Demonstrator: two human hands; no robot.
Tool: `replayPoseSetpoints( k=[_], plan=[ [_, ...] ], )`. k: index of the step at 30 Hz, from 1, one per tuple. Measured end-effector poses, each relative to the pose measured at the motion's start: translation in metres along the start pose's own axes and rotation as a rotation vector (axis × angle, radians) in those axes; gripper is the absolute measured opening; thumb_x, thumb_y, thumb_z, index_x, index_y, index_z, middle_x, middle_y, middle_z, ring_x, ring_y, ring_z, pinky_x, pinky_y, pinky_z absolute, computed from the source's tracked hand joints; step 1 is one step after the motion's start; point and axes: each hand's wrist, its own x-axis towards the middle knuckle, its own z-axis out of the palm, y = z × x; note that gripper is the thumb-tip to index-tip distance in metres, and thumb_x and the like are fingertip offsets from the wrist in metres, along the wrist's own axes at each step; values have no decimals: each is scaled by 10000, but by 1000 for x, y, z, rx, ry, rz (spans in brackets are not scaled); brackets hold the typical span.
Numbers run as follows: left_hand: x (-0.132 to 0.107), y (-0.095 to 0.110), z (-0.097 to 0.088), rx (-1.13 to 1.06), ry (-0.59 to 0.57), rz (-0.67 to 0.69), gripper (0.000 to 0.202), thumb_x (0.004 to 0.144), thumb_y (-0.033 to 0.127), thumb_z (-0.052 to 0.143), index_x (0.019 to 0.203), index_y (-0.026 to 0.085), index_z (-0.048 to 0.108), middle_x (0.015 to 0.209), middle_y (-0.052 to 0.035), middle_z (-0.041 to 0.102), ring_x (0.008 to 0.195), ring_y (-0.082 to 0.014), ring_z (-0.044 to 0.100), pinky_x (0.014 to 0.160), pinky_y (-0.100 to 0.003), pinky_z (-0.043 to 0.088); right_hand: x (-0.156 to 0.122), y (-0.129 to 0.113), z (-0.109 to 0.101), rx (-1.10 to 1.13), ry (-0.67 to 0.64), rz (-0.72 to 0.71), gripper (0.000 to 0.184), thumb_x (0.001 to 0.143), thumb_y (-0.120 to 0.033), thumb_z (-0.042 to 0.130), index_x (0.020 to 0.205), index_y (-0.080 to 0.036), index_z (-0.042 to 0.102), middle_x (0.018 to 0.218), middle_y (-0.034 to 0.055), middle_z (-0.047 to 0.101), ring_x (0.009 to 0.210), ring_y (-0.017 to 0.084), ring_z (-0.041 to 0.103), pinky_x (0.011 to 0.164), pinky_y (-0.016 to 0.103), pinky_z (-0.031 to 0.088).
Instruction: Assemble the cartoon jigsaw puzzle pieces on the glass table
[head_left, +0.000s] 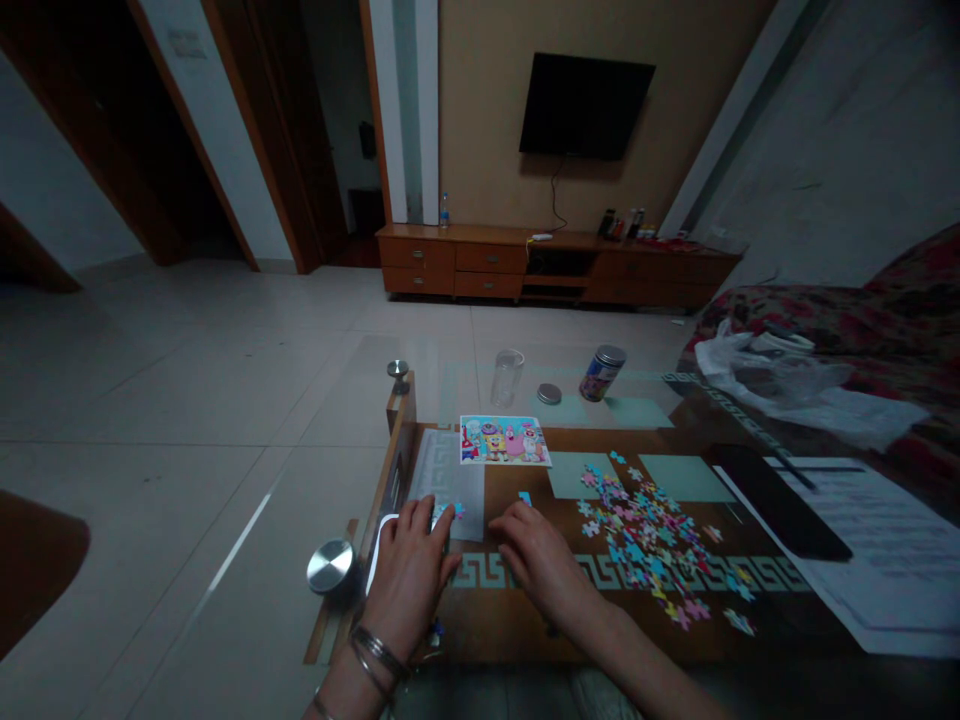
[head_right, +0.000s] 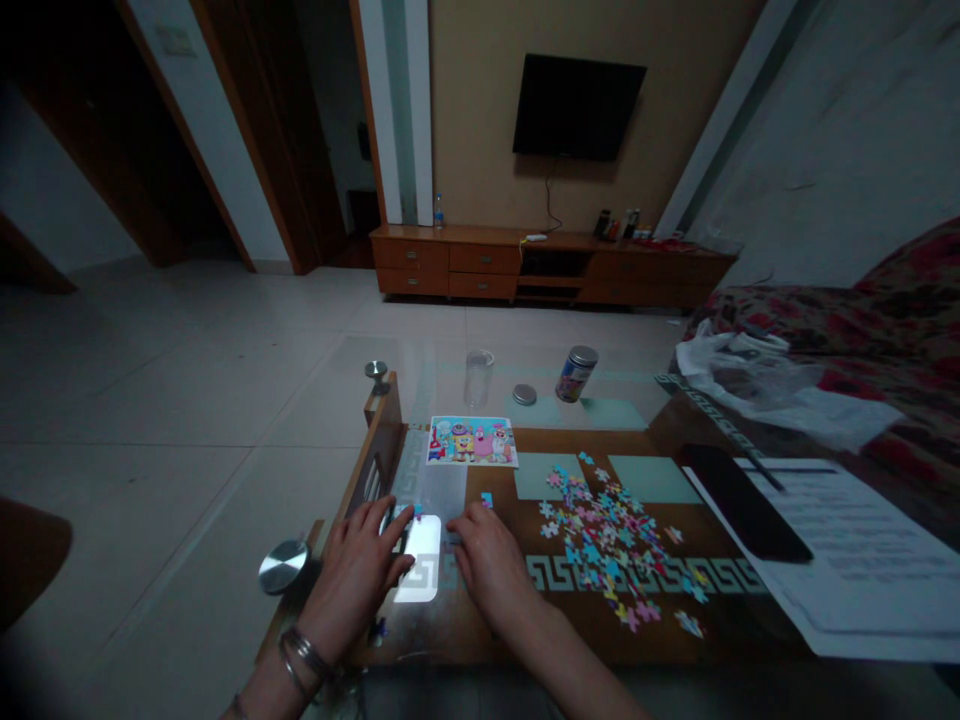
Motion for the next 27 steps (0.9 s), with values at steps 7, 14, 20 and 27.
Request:
replayPoseSetpoints(
  k=[7, 14, 20, 27],
  plan=[
    [0, 3, -1, 57, -23, 17, 464, 835, 216, 602, 1292, 233, 519, 1335, -123, 525, 1229, -327, 453, 936, -468, 427, 15, -20, 3, -69, -1, -68, 290, 869, -69, 498, 1092, -167, 654, 1007, 93, 623, 966, 208, 558, 851, 312, 454],
    [0, 5, -7, 53, -75, 12, 487, 830, 236, 615, 1304, 223, 508, 1361, -140, 508, 1260, -333, 438, 963, -476, 412, 26, -28, 16, -192, 48, -166, 264, 906, -65, 465, 1056, -182, 647, 1039, 81, 625, 983, 203, 549, 833, 300, 450],
    [-1, -3, -3, -53, -60, 2, 493, 828, 198, 604, 1310, 206, 497, 1375, -129, 497, 1272, -310, 431, 1007, -472, 385, 24, -26, 19, -382, 27, -213, 212, 907, -123, 522, 1083, -183, 623, 1033, 83, 636, 958, 240, 548, 805, 350, 448],
    [-3, -8, -4, -127, -17, -23, 467, 847, 158, 566, 1306, 150, 481, 1389, -132, 481, 1291, -287, 407, 1041, -464, 367, 25, -28, 19, -455, 19, -233, 179, 890, -132, 554, 1052, -161, 623, 1018, 95, 633, 941, 254, 545, 771, 356, 443]
  ],
)
